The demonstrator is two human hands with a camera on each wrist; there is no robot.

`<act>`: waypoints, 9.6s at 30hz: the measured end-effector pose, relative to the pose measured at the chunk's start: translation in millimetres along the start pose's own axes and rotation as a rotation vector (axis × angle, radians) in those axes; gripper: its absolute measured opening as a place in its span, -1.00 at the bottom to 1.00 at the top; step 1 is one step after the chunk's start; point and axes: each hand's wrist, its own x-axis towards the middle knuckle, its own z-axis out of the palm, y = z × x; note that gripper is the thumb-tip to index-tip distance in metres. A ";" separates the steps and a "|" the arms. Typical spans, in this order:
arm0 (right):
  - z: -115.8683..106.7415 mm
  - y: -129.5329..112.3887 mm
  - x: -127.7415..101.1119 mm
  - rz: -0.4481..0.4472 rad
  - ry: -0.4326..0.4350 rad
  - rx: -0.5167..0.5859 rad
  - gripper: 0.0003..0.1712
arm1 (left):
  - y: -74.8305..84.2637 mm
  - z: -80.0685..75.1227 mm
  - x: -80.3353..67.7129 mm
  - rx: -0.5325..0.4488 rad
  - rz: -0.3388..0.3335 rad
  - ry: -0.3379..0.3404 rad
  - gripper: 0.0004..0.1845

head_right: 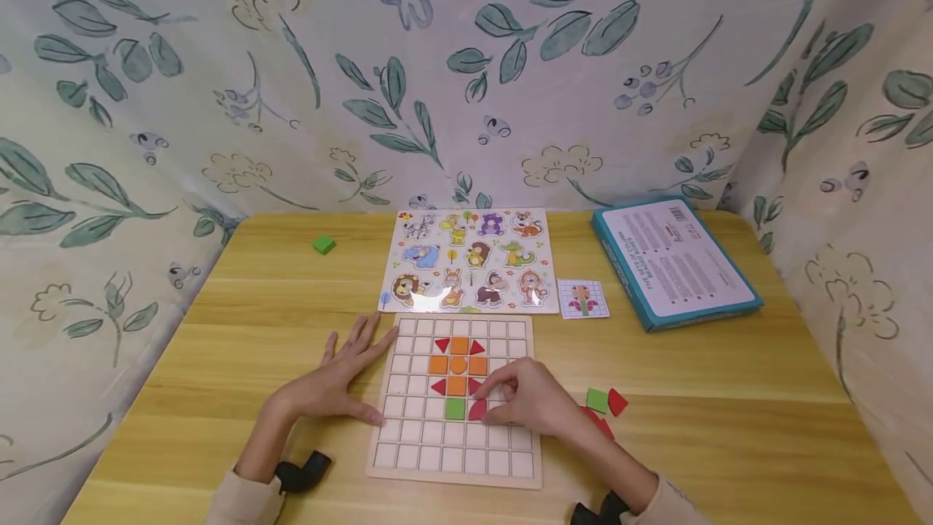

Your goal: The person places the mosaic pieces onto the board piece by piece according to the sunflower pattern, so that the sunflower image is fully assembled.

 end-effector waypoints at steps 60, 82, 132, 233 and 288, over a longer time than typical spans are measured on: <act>-118.4 81.2 -88.4 0.257 0.075 0.001 -0.51 | -2.0 2.0 1.4 0.007 0.002 0.007 0.35; -130.6 84.0 -74.6 0.302 0.089 -0.088 -0.50 | 1.4 0.7 -0.1 -0.003 -0.001 0.004 0.34; -97.7 44.4 -43.2 0.239 0.194 0.005 -0.50 | 1.6 -0.4 -1.1 -0.004 -0.007 0.006 0.33; -88.2 67.0 -78.0 0.225 0.078 0.032 -0.61 | 0.8 1.7 -1.9 -0.019 -0.006 0.004 0.35; -90.7 55.9 -52.3 0.244 0.151 -0.054 -0.52 | -0.7 5.6 -2.1 -0.009 0.008 0.017 0.36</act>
